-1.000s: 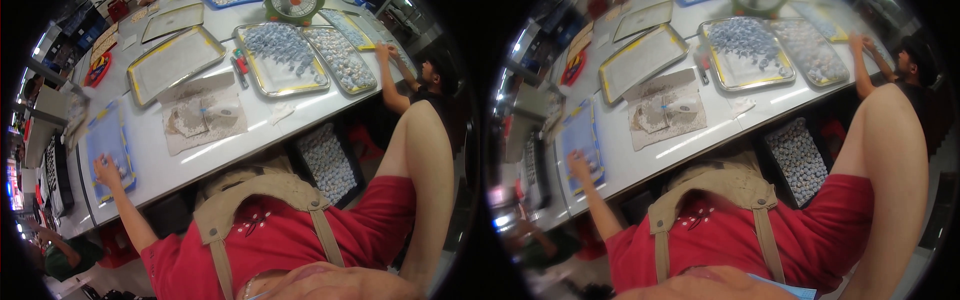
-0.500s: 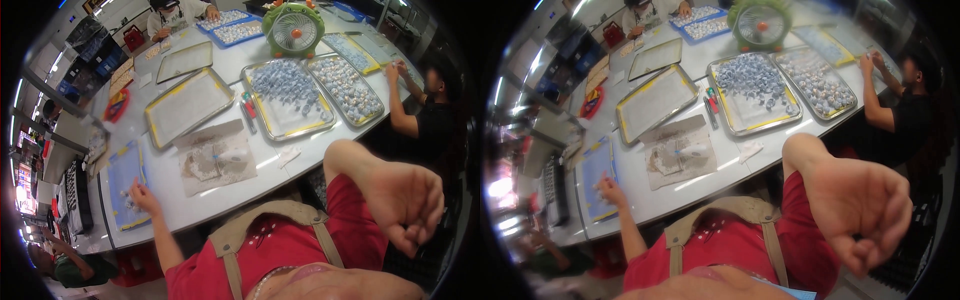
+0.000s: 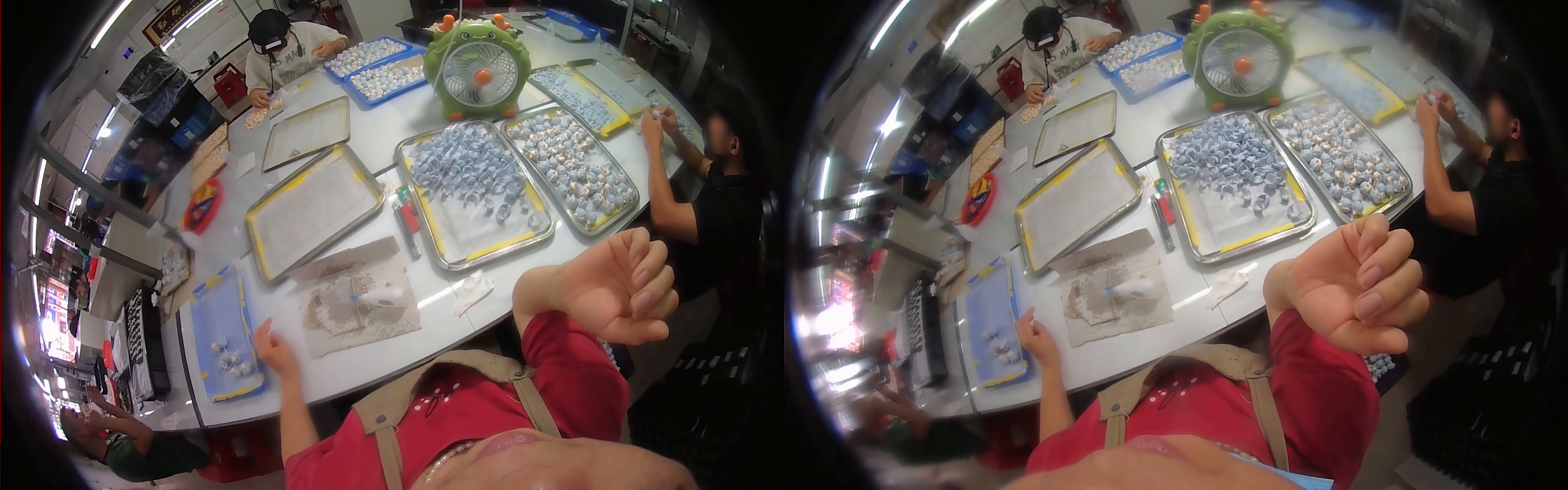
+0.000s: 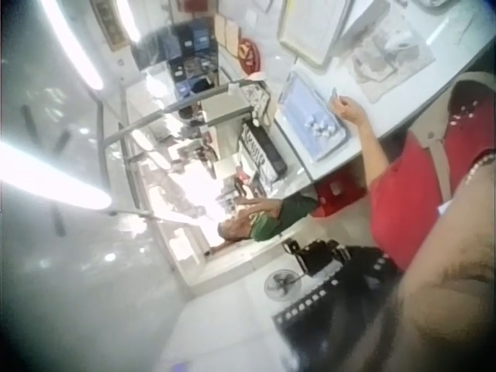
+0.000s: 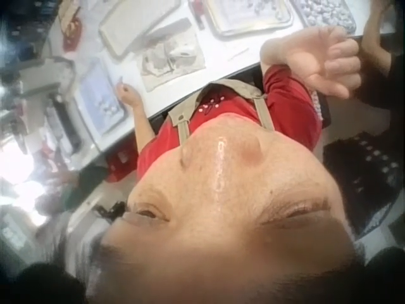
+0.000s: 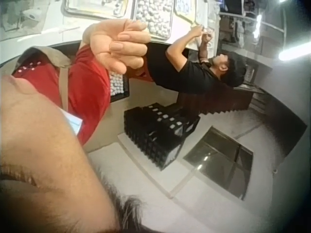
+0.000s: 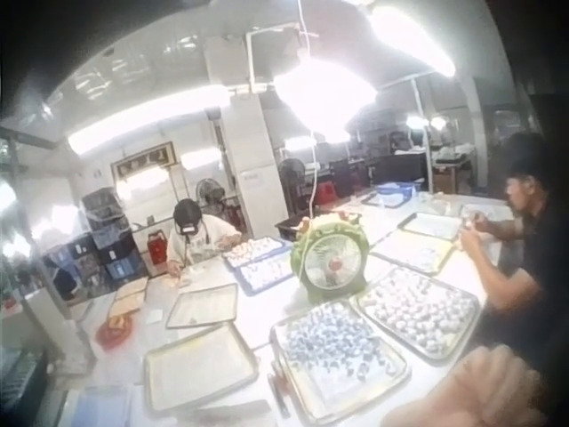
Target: The person applies glue from a glue bottle to small plastic components and then assembles them by hand.
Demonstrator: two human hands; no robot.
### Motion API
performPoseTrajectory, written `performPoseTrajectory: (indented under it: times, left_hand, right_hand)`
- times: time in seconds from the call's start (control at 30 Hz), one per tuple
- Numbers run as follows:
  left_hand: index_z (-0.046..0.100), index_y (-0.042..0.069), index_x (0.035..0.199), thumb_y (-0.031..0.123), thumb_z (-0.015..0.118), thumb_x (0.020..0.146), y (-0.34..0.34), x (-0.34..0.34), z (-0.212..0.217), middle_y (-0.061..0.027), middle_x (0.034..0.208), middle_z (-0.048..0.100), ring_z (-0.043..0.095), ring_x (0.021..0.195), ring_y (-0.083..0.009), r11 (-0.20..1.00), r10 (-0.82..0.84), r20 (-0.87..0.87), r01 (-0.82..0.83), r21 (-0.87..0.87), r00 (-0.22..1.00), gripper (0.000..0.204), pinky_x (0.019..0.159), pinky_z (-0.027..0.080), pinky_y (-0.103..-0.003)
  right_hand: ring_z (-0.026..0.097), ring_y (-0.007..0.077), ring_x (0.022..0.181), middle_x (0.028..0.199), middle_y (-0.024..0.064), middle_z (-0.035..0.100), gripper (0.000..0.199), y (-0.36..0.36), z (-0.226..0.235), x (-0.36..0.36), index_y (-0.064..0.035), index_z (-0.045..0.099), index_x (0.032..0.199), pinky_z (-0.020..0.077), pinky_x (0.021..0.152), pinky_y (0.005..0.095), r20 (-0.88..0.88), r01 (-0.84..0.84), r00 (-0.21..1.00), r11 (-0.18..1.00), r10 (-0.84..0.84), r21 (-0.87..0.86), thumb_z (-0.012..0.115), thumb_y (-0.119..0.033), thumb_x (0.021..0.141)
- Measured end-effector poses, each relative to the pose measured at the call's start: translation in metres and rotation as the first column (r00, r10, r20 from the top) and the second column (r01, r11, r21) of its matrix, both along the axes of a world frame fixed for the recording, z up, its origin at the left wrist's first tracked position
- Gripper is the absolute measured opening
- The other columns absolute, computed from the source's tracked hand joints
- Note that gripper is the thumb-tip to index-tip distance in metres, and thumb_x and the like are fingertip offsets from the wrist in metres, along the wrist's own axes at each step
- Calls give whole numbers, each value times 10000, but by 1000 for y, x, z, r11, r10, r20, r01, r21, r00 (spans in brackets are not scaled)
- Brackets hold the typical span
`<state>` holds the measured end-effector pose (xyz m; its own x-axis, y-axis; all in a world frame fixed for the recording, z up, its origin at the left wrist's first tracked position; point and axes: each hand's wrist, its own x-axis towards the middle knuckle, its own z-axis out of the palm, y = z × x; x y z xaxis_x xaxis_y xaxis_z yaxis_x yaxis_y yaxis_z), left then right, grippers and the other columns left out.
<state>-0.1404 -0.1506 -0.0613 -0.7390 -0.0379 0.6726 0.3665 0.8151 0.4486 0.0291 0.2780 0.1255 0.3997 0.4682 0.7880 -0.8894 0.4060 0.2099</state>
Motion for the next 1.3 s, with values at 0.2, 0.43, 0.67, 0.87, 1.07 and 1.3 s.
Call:
performPoseTrajectory:
  times: [0.2, 0.43, 0.67, 0.87, 1.07, 1.3]
  left_hand:
    - [624, -25, 883, -120, 381, 684, -2, -3, -2, -147, 927, 595, 541, 859, -298, 998, 67, 19, -68, 7, 998, 328, 763, 431, -351]
    - [630, -14, 931, -123, 386, 648, -9, -4, -9, -154, 918, 597, 540, 881, -303, 992, 127, 41, -126, -22, 991, 389, 801, 427, -376]
    - [638, -2, 930, -106, 379, 642, -21, -10, -20, -158, 884, 614, 558, 850, -305, 989, 132, 71, -127, -77, 989, 401, 809, 435, -374]
    - [632, -19, 898, -95, 384, 641, -22, -12, -24, -151, 861, 612, 564, 833, -288, 992, 115, 106, -107, -71, 988, 366, 786, 443, -368]
    - [619, -30, 882, -98, 385, 591, -16, -8, -16, -168, 866, 591, 534, 865, -324, 986, 96, 52, -88, -141, 994, 379, 830, 405, -389]
    - [613, -30, 886, -89, 410, 569, -14, -8, -15, -173, 875, 575, 521, 880, -333, 979, 56, 73, -41, -198, 996, 381, 847, 384, -405]
  right_hand:
    - [417, 93, 705, 685, -70, 485, 337, 8, 1, -9, -163, 409, 675, 320, 690, 243, 54, -31, 998, 999, 33, -37, 500, -408, 888]
    - [428, 104, 688, 677, -47, 489, 335, 10, 3, -19, -158, 384, 698, 305, 632, 244, 136, -66, 989, 998, 64, 18, 524, -405, 877]
    - [449, 130, 640, 684, -13, 515, 315, 13, 7, -26, -130, 404, 741, 321, 567, 258, 194, -64, 980, 995, 48, 78, 537, -383, 875]
    - [454, 129, 613, 670, -3, 525, 326, 18, 7, -30, -116, 415, 730, 329, 533, 257, 208, -42, 978, 997, 29, 62, 525, -382, 882]
    - [446, 136, 606, 664, 13, 515, 316, 23, 8, -34, -113, 408, 736, 331, 537, 273, 255, -83, 964, 996, 72, 31, 525, -366, 884]
    - [440, 148, 602, 654, 14, 508, 318, 24, 8, -37, -120, 407, 727, 336, 573, 293, 323, -115, 939, 993, 116, -23, 533, -370, 879]
